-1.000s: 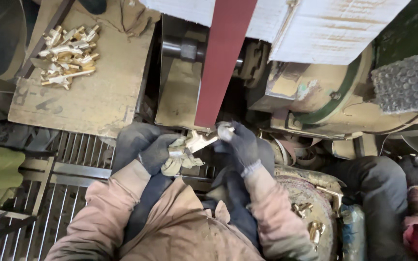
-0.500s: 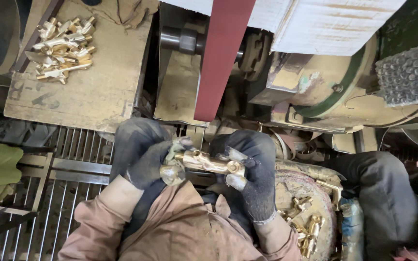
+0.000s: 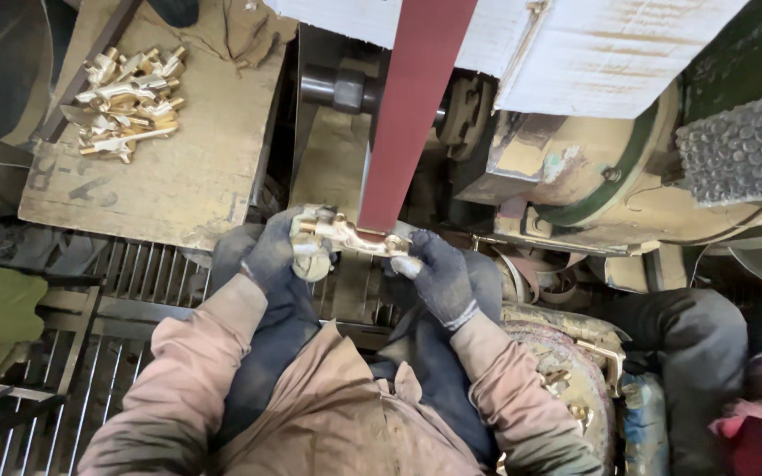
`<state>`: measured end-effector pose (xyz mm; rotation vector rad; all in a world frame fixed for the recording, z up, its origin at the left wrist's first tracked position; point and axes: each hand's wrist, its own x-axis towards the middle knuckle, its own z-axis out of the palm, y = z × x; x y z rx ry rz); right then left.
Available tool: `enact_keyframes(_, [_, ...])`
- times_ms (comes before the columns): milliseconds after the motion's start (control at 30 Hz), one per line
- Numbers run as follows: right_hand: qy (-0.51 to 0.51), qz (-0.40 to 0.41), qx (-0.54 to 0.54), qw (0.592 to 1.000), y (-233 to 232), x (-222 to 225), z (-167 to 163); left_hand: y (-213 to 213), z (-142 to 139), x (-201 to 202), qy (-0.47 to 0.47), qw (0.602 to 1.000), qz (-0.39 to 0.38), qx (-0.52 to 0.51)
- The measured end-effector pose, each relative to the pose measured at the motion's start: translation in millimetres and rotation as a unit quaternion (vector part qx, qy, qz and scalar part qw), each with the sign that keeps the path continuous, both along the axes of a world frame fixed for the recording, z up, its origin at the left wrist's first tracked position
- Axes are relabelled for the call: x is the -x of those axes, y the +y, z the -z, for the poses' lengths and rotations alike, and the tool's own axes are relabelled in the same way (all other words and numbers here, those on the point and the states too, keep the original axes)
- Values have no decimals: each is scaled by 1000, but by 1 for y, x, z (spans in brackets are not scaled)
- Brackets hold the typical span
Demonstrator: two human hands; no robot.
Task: The person repeatedly presses small brass-colored metal parts against a vertical belt sander using a cloth, rotating the parts to sand different surfaces. Finished parts are placed on a nearby surface.
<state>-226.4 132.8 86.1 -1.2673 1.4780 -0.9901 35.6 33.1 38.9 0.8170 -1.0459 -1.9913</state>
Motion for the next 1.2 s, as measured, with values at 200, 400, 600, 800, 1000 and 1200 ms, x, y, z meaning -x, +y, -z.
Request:
enact_keyframes(200, [-168, 38, -1, 985, -18, -10, 26, -21, 23, 16, -13, 999, -51, 9])
enact_keyframes(400, [-278, 83, -101, 952, -32, -8, 37, -18, 11, 27, -49, 995, -91, -5])
enact_keyframes(600, [-303, 118, -171, 930, -51, -4, 38, -21, 5, 42, -105, 987, -105, 66])
enact_keyframes(800, [-293, 157, -218, 918, -68, -4, 35, -33, 11, 56, -218, 969, -114, 31])
enact_keyframes(1000, [-268, 127, -153, 943, -48, -6, 29, -26, -3, 41, -87, 994, -70, -11])
enact_keyframes(1200, [-165, 72, 0, 984, -35, -5, 33, -21, -1, 32, -29, 998, -58, 1])
